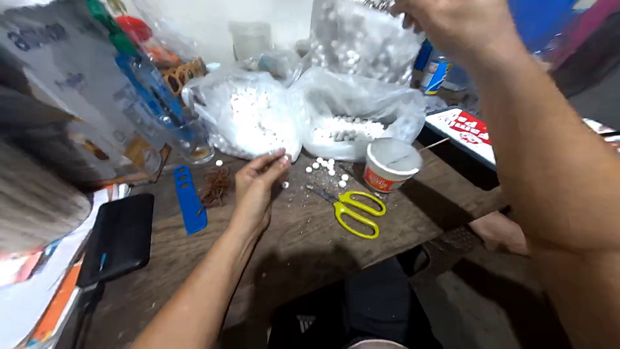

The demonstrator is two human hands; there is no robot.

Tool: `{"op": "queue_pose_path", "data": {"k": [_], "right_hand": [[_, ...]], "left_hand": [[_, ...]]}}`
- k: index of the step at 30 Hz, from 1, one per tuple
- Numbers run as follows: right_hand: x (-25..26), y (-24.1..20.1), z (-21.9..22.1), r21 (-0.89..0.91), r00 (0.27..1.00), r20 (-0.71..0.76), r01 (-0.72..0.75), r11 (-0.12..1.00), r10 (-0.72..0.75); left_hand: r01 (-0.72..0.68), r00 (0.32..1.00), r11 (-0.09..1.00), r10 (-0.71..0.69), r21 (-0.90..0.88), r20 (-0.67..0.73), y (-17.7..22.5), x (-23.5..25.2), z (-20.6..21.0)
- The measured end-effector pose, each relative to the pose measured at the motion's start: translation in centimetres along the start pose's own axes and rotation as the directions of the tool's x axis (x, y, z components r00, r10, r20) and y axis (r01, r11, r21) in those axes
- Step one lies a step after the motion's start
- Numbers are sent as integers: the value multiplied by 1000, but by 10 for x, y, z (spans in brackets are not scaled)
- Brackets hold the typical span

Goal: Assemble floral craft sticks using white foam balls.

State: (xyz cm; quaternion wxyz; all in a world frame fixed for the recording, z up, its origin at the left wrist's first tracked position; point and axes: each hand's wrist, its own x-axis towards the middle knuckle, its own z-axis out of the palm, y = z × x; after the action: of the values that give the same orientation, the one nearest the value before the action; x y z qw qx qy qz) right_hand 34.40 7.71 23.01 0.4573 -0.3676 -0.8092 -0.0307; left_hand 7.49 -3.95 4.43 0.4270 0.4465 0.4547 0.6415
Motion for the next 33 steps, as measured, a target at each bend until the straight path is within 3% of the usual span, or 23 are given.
{"op": "queue_pose_path", "data": {"k": [4,8,11,14,19,27,33], "right_hand": [[-71,-42,44,59,967,197,150,987,-159],[-108,-52,103,173,895,442,-10,985,-69],[-117,-51,137,185,837,545,-62,981,-50],[-109,-51,140,189,857,511,-44,981,-60],[-71,-37,97,136,943,332,-25,990,-22],[-82,-34,71,61,919,395,-45,997,18],[-93,-34,65,105,940,342,-18,994,-19]], "left_hand": [[-35,986,999,37,16,-165,11,15,-12],[-83,971,995,93,56,-220,14,21,-18],[-137,967,984,158,114,-200,11,22,-18],[-149,967,979,173,136,-185,7,23,-18],[-130,971,982,155,140,-184,4,22,-16],[-134,976,978,158,161,-148,-3,22,-16],[-147,971,976,173,159,-165,-2,21,-14]]}}
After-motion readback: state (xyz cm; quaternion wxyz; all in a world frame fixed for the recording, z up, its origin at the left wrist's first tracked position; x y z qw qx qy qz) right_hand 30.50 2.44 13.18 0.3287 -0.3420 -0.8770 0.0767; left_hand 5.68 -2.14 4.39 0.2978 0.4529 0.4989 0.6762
